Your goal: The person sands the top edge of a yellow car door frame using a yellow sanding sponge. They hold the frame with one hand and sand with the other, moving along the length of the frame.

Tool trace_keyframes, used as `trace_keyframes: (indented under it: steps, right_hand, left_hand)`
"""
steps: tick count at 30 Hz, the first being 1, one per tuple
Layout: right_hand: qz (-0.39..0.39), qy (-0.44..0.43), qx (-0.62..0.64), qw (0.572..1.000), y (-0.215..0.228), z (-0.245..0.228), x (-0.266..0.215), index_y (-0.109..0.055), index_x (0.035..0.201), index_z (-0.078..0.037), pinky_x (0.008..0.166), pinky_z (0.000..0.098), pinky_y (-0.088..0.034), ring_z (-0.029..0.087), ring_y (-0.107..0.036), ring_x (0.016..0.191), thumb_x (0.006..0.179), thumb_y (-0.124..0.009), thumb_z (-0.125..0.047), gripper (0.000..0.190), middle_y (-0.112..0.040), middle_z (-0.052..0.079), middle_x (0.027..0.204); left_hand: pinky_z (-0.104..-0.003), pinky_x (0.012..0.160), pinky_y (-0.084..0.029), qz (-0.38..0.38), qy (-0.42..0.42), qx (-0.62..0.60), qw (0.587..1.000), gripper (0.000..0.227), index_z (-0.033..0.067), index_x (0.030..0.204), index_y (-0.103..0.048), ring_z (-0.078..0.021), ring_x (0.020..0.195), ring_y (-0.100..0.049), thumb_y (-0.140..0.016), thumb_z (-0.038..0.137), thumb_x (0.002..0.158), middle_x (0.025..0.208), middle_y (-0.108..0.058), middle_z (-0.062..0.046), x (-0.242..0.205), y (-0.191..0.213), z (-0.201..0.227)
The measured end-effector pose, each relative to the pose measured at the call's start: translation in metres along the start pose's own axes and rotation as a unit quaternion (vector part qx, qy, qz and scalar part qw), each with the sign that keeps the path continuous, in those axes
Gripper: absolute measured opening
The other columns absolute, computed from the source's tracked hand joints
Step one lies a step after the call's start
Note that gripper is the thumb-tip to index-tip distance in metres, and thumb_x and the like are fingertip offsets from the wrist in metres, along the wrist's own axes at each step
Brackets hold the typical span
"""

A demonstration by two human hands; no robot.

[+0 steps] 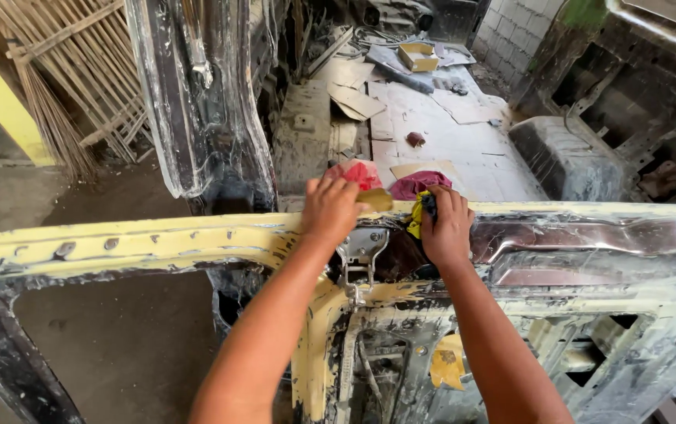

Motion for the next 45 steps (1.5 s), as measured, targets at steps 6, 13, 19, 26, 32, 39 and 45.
trace_keyframes:
  steps: [6, 13, 19, 26, 32, 39, 45]
  right_hand:
    - [0.026, 0.011, 0.005, 1.000, -0.001, -0.004, 0.002, -0.057, 0.132, -0.008, 0.099, 0.0506, -0.039, 0.040, -0.051, 0.121, 0.082, -0.066, -0.003, 0.051, -0.057, 0.015, 0.134]
    - [0.089, 0.093, 0.104, 0.986, -0.072, -0.101, 0.025, -0.061, 0.115, -0.005, 0.096, 0.0491, -0.042, 0.040, -0.056, 0.109, 0.099, -0.066, -0.008, 0.017, -0.061, 0.019, 0.120]
    - [-0.024, 0.164, 0.120, 0.979, -0.081, -0.159, 0.037, -0.058, 0.128, -0.003, 0.083, 0.0483, -0.041, 0.039, -0.056, 0.103, 0.083, -0.065, -0.009, 0.045, -0.060, 0.015, 0.113]
    - [-0.163, 0.311, 0.068, 0.934, -0.047, -0.115, 0.035, -0.050, 0.137, 0.000, 0.090, 0.0456, -0.045, 0.036, -0.056, 0.107, 0.081, -0.071, -0.015, 0.062, -0.059, 0.017, 0.116]
    - [-0.187, 0.234, 0.059, 0.952, -0.076, -0.129, 0.031, -0.050, 0.140, -0.001, 0.095, 0.0454, -0.047, 0.037, -0.056, 0.108, 0.078, -0.068, -0.006, 0.064, -0.059, 0.017, 0.115]
    - [-0.126, 0.173, 0.035, 0.976, -0.030, -0.045, 0.021, -0.056, 0.137, -0.004, 0.107, 0.0447, -0.046, 0.038, -0.056, 0.120, 0.080, -0.064, 0.004, 0.059, -0.060, 0.015, 0.126]
    - [-0.024, 0.048, 0.011, 0.999, 0.008, -0.017, 0.000, -0.057, 0.133, -0.005, 0.108, 0.0476, -0.042, 0.042, -0.050, 0.126, 0.071, -0.067, 0.007, 0.064, -0.058, 0.019, 0.133]
  left_hand:
    - [-0.042, 0.101, -0.042, 0.105, -0.060, 0.171, 0.978, 0.014, 0.0116, 0.095, -0.067, -0.0257, 0.110, -0.062, -0.073, 0.014, 0.082, 0.112, -0.066, -0.005, -0.054, 0.054, -0.043]
    - [-0.046, 0.083, -0.048, 0.218, 0.000, 0.002, 0.976, 0.016, 0.0055, 0.092, -0.062, -0.0342, 0.097, -0.059, -0.074, 0.016, 0.089, 0.108, -0.063, -0.010, -0.078, 0.052, -0.056]
    - [-0.047, 0.080, -0.051, 0.308, 0.059, -0.079, 0.946, 0.017, 0.0032, 0.097, -0.061, -0.0371, 0.093, -0.062, -0.073, 0.016, 0.099, 0.106, -0.062, -0.013, -0.082, 0.056, -0.060]
    - [-0.047, 0.076, -0.050, 0.317, 0.070, -0.079, 0.942, 0.020, 0.0023, 0.098, -0.060, -0.0379, 0.090, -0.061, -0.074, 0.017, 0.098, 0.105, -0.062, -0.014, -0.082, 0.050, -0.062]
    - [-0.046, 0.079, -0.050, 0.312, 0.071, -0.070, 0.945, 0.019, 0.0025, 0.099, -0.059, -0.0375, 0.092, -0.061, -0.073, 0.017, 0.098, 0.105, -0.061, -0.013, -0.083, 0.054, -0.063]
    - [-0.045, 0.080, -0.047, 0.272, -0.004, -0.053, 0.961, 0.017, 0.0055, 0.096, -0.061, -0.0339, 0.093, -0.060, -0.074, 0.017, 0.094, 0.105, -0.061, -0.009, -0.080, 0.057, -0.061]
    - [-0.043, 0.086, -0.041, 0.137, -0.069, 0.057, 0.987, 0.013, 0.0122, 0.089, -0.067, -0.0271, 0.098, -0.058, -0.077, 0.019, 0.084, 0.102, -0.062, -0.003, -0.060, 0.046, -0.043]
Point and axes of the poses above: each hand's wrist, its own x-axis towards the middle knuckle, its own y-axis out of the back of the hand, z = x × y, the point moved 2 cm from there along x, towards the middle knuckle
